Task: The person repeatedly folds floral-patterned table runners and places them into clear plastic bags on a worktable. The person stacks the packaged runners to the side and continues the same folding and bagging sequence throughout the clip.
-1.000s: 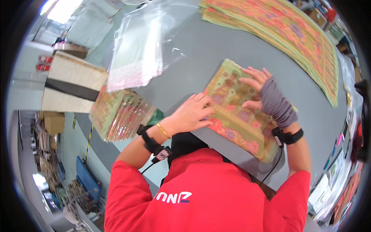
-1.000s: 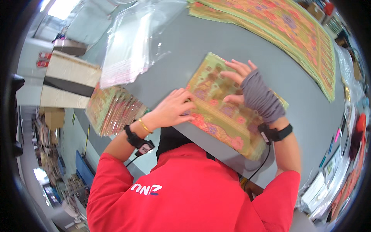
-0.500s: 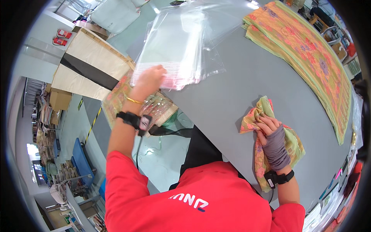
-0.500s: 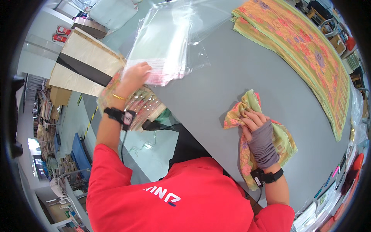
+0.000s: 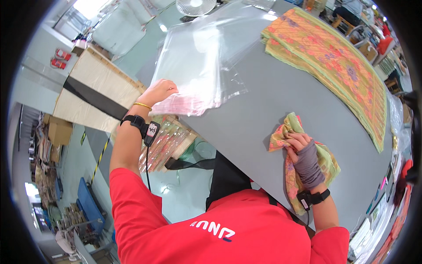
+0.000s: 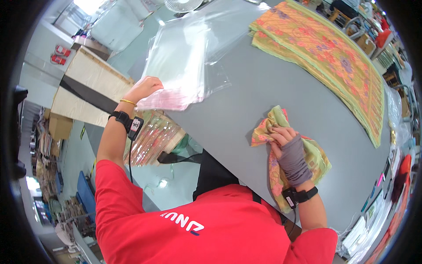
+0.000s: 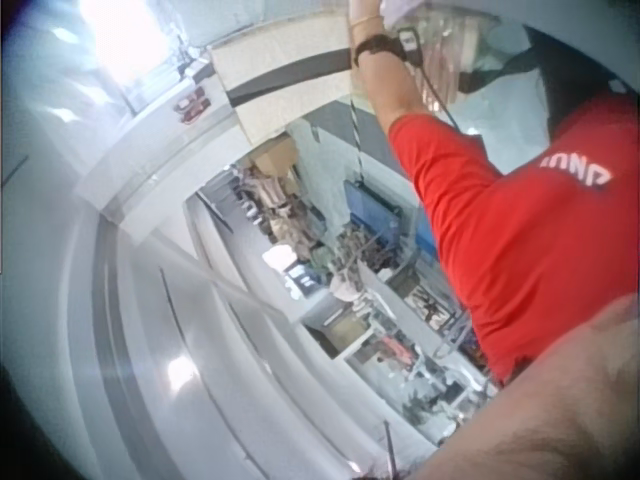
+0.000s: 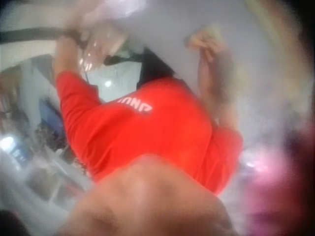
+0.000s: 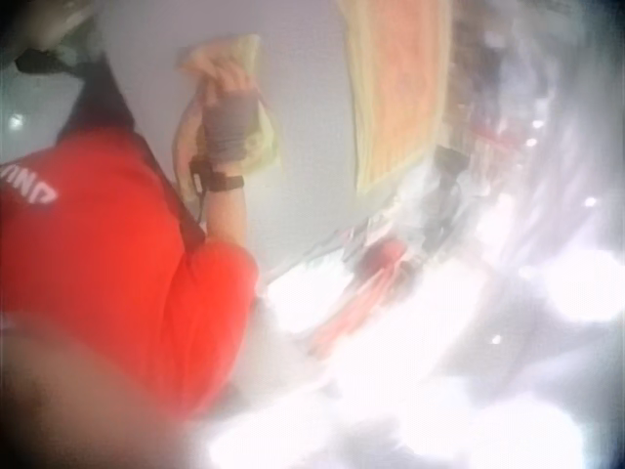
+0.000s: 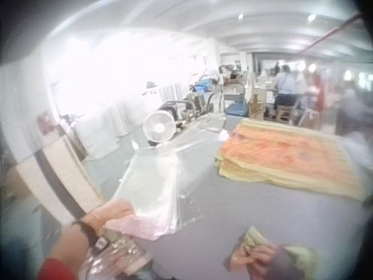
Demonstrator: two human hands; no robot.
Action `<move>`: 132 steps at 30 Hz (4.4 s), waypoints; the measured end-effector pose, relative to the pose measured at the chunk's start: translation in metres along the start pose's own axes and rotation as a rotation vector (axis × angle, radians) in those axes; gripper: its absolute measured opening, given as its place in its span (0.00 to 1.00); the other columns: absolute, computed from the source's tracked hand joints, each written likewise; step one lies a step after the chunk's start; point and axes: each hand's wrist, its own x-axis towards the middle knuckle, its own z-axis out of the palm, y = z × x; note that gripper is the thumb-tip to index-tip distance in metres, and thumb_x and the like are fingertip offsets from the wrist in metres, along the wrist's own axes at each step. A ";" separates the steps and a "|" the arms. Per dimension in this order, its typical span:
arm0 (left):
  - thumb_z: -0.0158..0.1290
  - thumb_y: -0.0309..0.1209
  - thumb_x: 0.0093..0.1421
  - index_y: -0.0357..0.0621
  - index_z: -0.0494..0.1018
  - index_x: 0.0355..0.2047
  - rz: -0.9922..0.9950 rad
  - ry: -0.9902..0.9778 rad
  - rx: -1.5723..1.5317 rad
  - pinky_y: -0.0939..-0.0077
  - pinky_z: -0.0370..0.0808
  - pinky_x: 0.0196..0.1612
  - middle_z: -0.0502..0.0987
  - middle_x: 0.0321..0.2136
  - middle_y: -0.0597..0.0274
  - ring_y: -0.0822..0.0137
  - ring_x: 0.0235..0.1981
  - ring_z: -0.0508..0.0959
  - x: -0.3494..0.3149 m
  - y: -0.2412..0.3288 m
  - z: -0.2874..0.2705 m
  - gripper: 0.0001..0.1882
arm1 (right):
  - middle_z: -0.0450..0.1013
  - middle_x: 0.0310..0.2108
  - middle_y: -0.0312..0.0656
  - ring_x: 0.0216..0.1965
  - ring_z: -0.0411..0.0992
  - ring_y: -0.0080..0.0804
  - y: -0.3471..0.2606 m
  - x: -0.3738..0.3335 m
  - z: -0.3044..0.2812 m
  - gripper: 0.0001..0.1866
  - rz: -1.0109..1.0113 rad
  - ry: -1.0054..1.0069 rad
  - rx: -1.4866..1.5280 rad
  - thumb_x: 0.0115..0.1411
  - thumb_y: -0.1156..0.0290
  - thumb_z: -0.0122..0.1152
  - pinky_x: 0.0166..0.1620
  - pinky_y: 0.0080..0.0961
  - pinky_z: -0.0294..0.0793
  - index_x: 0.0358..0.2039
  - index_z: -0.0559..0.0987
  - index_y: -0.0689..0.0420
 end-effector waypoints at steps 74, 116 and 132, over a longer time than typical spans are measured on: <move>0.66 0.55 0.59 0.59 0.58 0.77 0.633 -0.066 0.006 0.31 0.56 0.73 0.45 0.74 0.20 0.19 0.69 0.60 -0.027 0.397 0.154 0.49 | 0.54 0.78 0.56 0.77 0.52 0.65 0.023 0.114 0.066 0.36 0.252 -0.244 -0.495 0.71 0.34 0.47 0.73 0.74 0.45 0.74 0.68 0.34; 0.50 0.26 0.62 0.53 0.56 0.77 1.075 0.085 0.203 0.68 0.84 0.32 0.75 0.59 0.35 0.51 0.30 0.85 -0.050 0.412 0.173 0.41 | 0.52 0.77 0.64 0.77 0.46 0.71 0.097 0.151 0.080 0.53 0.449 -0.005 -0.542 0.58 0.17 0.49 0.72 0.77 0.43 0.75 0.69 0.40; 0.44 0.50 0.77 0.42 0.62 0.75 0.587 0.177 0.089 0.50 0.46 0.80 0.59 0.77 0.50 0.52 0.80 0.53 0.224 0.227 0.154 0.34 | 0.53 0.74 0.74 0.77 0.44 0.79 0.060 0.076 0.037 0.48 0.543 -0.177 -0.666 0.66 0.30 0.53 0.76 0.66 0.44 0.78 0.63 0.46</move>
